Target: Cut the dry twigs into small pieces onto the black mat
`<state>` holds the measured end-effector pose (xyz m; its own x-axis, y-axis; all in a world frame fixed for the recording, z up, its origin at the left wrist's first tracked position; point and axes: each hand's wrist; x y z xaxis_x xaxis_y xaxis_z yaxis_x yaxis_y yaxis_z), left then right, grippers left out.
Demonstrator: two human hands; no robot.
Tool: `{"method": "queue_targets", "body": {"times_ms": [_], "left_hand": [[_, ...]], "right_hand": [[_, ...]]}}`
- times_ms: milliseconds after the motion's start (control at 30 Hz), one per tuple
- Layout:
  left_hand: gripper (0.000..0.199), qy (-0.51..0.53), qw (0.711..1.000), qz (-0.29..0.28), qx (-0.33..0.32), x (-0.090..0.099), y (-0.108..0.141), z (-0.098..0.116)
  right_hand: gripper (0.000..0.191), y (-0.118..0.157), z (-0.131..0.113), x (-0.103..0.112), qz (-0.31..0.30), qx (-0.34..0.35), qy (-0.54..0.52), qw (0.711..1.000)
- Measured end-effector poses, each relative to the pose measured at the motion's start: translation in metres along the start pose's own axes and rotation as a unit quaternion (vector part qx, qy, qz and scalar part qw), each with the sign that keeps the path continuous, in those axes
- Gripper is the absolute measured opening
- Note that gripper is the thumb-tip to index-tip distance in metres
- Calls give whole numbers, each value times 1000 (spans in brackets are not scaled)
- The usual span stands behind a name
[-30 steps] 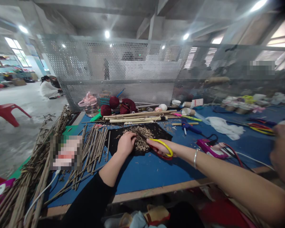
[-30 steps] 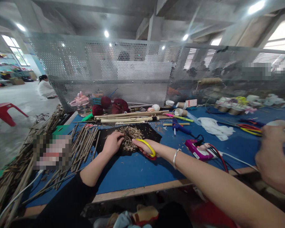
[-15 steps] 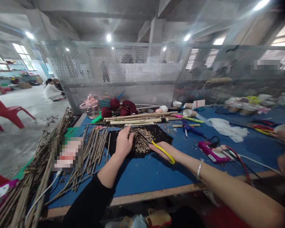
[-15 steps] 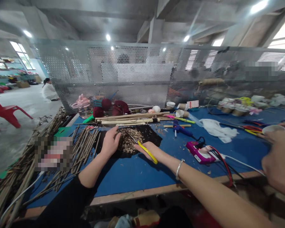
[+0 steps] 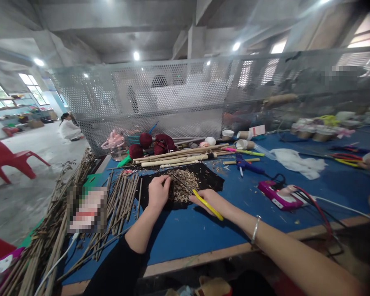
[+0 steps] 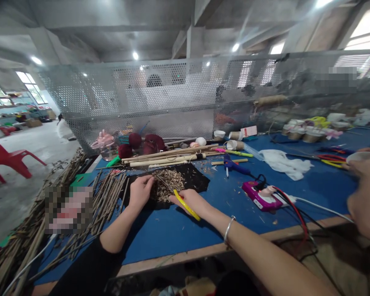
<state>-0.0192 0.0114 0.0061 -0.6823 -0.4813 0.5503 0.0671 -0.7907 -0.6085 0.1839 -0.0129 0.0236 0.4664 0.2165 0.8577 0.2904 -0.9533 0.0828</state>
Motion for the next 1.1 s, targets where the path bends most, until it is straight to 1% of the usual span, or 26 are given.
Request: {"method": "queue_targets", "body": {"times_ms": [67,233,367,467,633,833,1000,1100], "left_hand": [[21,7,1000,-3,17,0,0,0],[21,8,999,-9,33,0,1,3],[20,19,999,-19,32,0,2,5],[19,16,999,-31,9,0,3,6],[19,-18,999,-47,-17,1,3,8],[19,-65,995,-68,-27,2,3,7],[18,-59,996,-61,-24,2,3,7],[17,-8,999,-29,10,2,2,7]], "right_hand": [[57,2,-3,4,-6,-17,27,999],[55,7,-11,14,-25,-43,79,996],[56,7,-14,16,-24,-23,71,997],[56,4,-13,14,-25,-5,66,998],[59,-1,-9,7,-11,-6,45,999],[63,-1,-7,-1,13,-31,25,999],[61,0,-5,3,0,-57,40,998],[58,4,-8,10,-1,-57,77,995]]}}
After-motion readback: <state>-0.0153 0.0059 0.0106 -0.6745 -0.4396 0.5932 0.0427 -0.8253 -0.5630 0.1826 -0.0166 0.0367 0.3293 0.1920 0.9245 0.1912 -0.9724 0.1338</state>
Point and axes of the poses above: each hand's wrist, its own y-axis away from the middle knuckle, its own x-axis out of the back of the hand, z = x × y, and after that the axes turned 5 degrees about -x, right-handed
